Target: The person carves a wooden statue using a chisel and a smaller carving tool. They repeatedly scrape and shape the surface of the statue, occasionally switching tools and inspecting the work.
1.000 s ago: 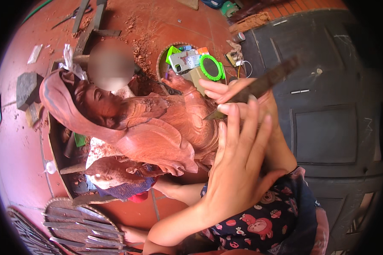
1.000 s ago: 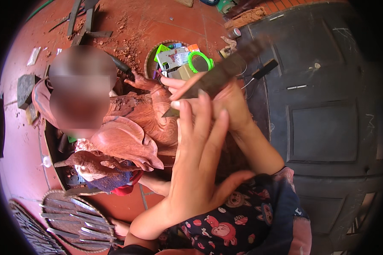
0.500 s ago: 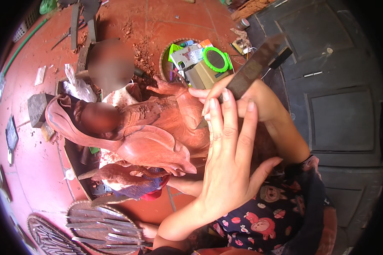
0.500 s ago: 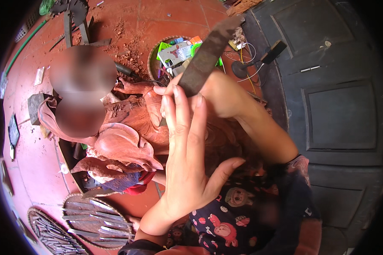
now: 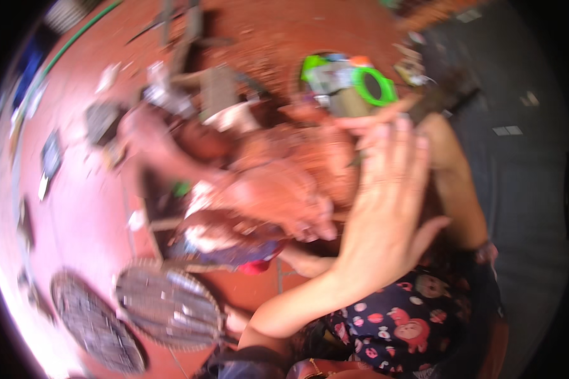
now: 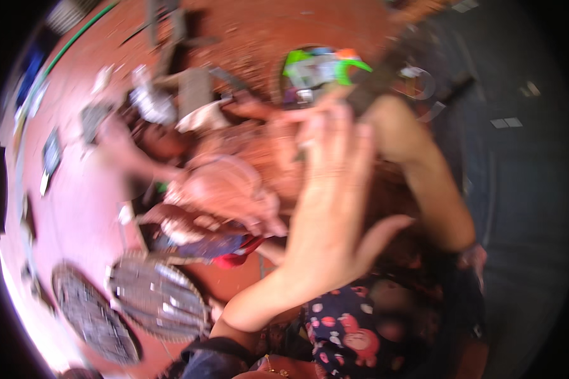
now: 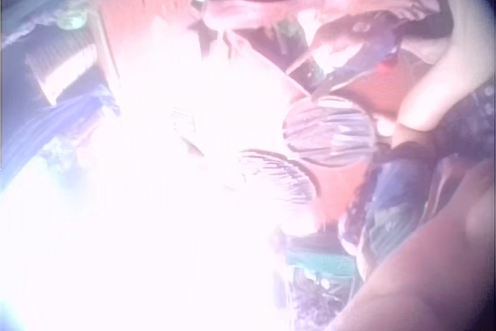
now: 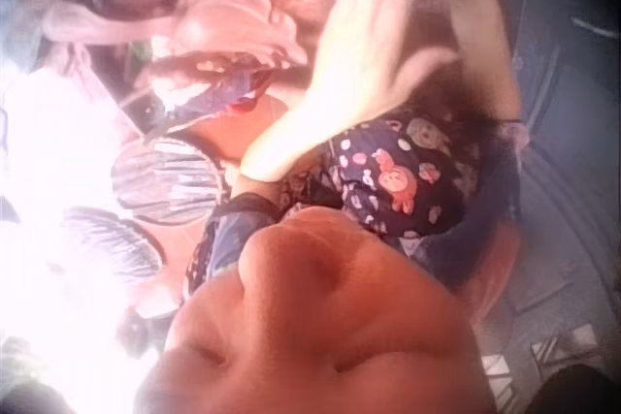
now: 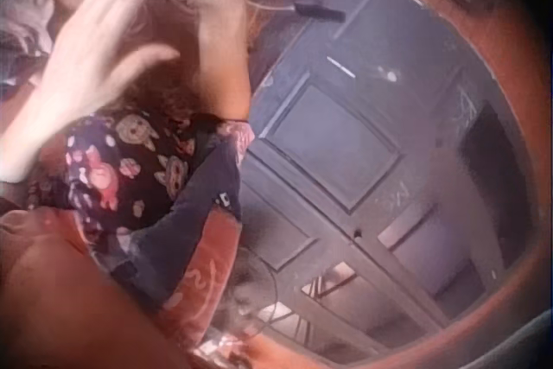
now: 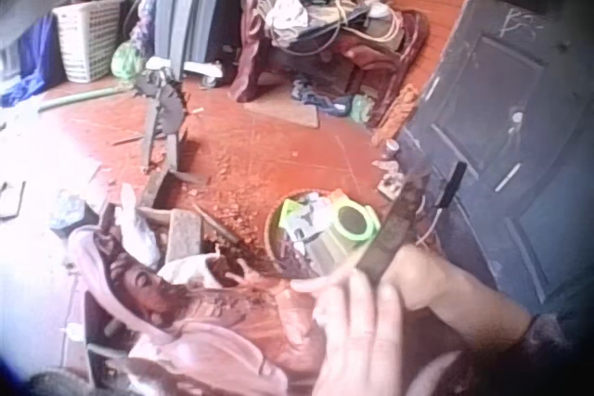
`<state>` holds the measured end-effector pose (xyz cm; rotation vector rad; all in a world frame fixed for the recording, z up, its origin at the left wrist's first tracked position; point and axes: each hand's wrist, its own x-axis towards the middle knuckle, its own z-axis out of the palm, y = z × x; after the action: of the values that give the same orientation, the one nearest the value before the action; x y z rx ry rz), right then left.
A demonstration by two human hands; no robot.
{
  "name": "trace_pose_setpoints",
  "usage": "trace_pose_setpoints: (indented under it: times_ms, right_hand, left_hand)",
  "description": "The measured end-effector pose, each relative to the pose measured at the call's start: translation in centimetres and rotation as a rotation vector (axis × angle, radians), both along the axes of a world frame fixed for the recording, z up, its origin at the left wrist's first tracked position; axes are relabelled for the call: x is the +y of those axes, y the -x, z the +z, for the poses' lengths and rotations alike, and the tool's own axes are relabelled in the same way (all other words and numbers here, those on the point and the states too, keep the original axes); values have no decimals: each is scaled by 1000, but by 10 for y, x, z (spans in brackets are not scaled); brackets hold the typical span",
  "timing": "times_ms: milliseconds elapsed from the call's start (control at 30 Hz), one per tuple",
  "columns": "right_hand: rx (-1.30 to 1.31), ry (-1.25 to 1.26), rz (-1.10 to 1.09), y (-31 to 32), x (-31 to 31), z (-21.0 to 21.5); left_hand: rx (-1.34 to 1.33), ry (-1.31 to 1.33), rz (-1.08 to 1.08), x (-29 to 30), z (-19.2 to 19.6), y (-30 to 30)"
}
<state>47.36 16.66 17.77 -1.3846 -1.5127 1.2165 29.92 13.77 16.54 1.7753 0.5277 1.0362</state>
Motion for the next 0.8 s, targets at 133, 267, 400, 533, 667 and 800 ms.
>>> trace_pose_setpoints:
  times_ms: [133,267,400,533,667,800]
  right_hand:
    - [-143,24,-39,5,-35,39]
    - [-180,13,169,46,-24,60]
    - [-132,6,417,86,-13,70]
    - [-156,11,375,93,-16,82]
    - [-433,109,398,75,-16,73]
    - [-599,181,462,79,-17,87]
  left_hand:
    - [-124,-146,264,1,17,-1]
    - [-49,-180,340,19,49,29]
    - [-43,-89,293,38,67,95]
    - [347,131,261,75,96,203]
    - [505,421,561,34,61,346]
    - [488,765,1168,-33,-51,452]
